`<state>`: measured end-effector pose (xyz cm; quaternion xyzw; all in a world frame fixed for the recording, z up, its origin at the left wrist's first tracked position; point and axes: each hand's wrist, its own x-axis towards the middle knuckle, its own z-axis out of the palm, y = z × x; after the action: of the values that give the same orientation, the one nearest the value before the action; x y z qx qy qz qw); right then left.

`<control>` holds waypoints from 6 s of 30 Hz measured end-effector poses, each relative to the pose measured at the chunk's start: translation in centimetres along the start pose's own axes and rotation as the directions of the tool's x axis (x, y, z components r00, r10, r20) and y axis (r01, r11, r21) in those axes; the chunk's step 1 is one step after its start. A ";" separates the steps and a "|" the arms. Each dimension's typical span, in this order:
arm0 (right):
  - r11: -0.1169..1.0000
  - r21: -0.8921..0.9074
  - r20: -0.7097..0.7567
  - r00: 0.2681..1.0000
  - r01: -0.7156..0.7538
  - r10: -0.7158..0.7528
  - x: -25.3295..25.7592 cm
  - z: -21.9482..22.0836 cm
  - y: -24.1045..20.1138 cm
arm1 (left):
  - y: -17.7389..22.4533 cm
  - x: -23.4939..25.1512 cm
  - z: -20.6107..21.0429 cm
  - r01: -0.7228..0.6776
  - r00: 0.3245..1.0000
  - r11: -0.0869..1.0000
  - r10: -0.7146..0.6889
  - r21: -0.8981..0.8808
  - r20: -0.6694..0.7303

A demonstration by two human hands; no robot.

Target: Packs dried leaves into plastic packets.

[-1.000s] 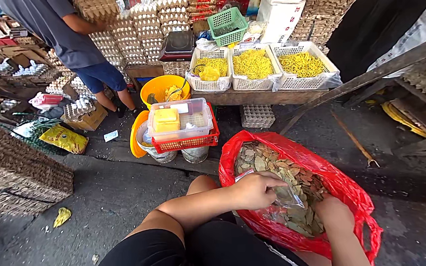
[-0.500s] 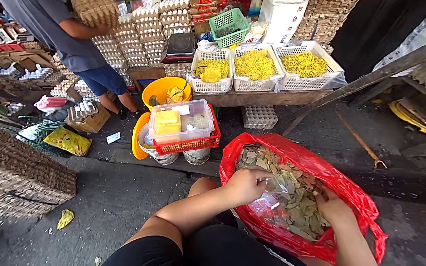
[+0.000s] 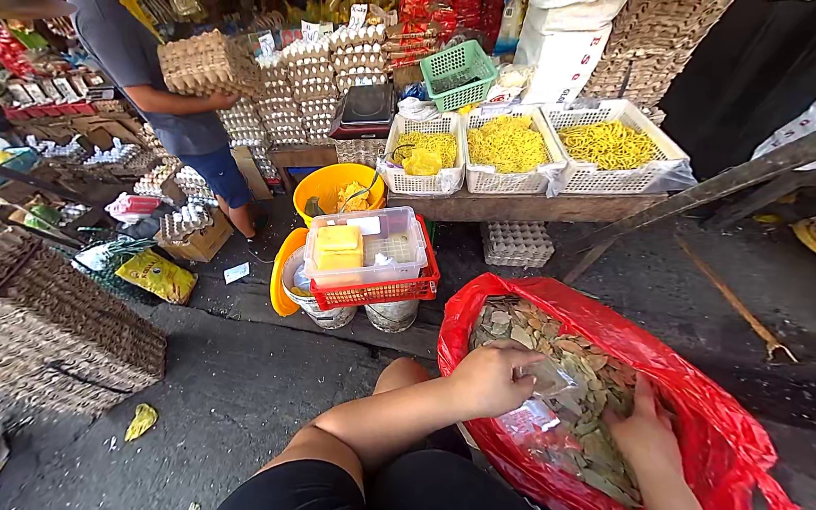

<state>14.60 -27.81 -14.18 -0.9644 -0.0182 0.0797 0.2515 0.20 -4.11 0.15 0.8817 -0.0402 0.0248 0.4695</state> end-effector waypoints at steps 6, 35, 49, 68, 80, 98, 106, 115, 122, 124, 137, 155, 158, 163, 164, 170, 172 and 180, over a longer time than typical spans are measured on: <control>0.975 0.123 -0.034 0.983 0.185 -0.182 0.6 -0.4 2.1 | 0.0 0.0 -0.5 -0.032 0.999 0.999 0.032 -0.001 -0.016; 0.949 -0.243 0.080 0.971 -0.199 0.224 -1.5 -2.1 2.2 | -1.1 2.2 1.5 0.056 0.972 0.997 -0.044 -0.046 0.231; 0.955 -0.261 0.203 0.959 -0.144 0.200 -3.9 -5.6 1.3 | -0.2 0.9 1.9 -0.061 0.977 0.990 0.086 -0.131 0.194; 0.975 -0.160 0.160 0.970 -0.155 0.181 -2.9 -4.9 0.9 | 0.5 0.3 2.2 -0.077 0.975 0.982 0.110 -0.171 0.194; 0.947 -0.205 0.099 0.957 -0.247 0.271 -0.1 -2.9 1.7 | 0.5 0.1 2.6 -0.116 0.971 0.979 0.147 -0.168 0.190; 0.973 -0.178 0.345 0.917 -0.147 0.202 3.4 -2.7 3.0 | -2.4 -5.2 -20.3 0.174 0.507 0.943 -0.333 -0.284 -0.795; 0.988 -0.067 0.259 0.954 -0.140 0.153 2.7 -1.8 1.4 | -1.4 -11.6 -29.0 0.400 0.061 0.915 0.032 0.054 -0.998; 0.951 -0.122 0.055 0.955 -0.283 0.291 2.5 -1.2 2.9 | 0.9 -4.4 -12.0 0.043 0.646 0.992 0.065 0.122 -0.761; 0.971 -0.109 0.000 0.977 -0.213 0.214 0.7 -2.2 1.2 | 1.2 -1.0 -3.0 -0.155 0.960 0.979 0.118 -0.132 -0.254; 0.975 -0.157 0.038 0.986 -0.156 0.163 -0.2 -2.5 0.4 | 0.4 -0.4 -0.5 -0.111 0.990 0.984 0.097 -0.143 -0.101; 0.999 -0.026 0.125 0.991 -0.035 0.038 -3.6 -6.3 0.0 | -0.2 1.4 0.5 -0.053 0.997 0.997 0.056 -0.060 0.054; 0.537 0.490 -0.585 0.716 0.687 -0.382 -10.3 -10.6 -9.8 | 4.3 6.4 3.2 0.141 0.913 0.990 -0.122 -0.021 0.390; 0.545 0.510 -0.582 0.733 0.666 -0.352 -10.1 -8.7 -9.7 | 4.3 6.6 2.9 0.232 0.916 0.968 -0.183 -0.099 0.358; 0.723 0.451 -0.450 0.833 0.523 -0.322 -9.8 -5.6 -7.8 | 2.6 6.3 3.2 0.421 0.863 0.889 -0.332 -0.180 0.381; 0.732 0.445 -0.441 0.838 0.516 -0.322 -9.7 -5.1 -7.5 | 2.5 6.2 3.2 0.444 0.847 0.882 -0.356 -0.159 0.395; 0.771 0.398 -0.416 0.847 0.496 -0.330 -9.7 -3.8 -6.2 | 1.9 6.4 3.6 0.423 0.838 0.906 -0.378 -0.029 0.394; 0.758 0.383 -0.434 0.827 0.528 -0.357 -9.1 -3.4 -5.6 | 2.1 6.4 3.6 0.405 0.845 0.914 -0.361 -0.033 0.394; 0.856 0.310 -0.301 0.896 0.415 -0.325 -9.4 -4.6 -5.5 | 2.7 6.3 4.2 0.375 0.864 0.926 -0.335 -0.038 0.375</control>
<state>6.13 -25.94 -6.18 -0.8808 -0.1591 -0.0846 0.4379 6.22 -9.39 0.56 0.8361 0.0359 -0.2270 0.4981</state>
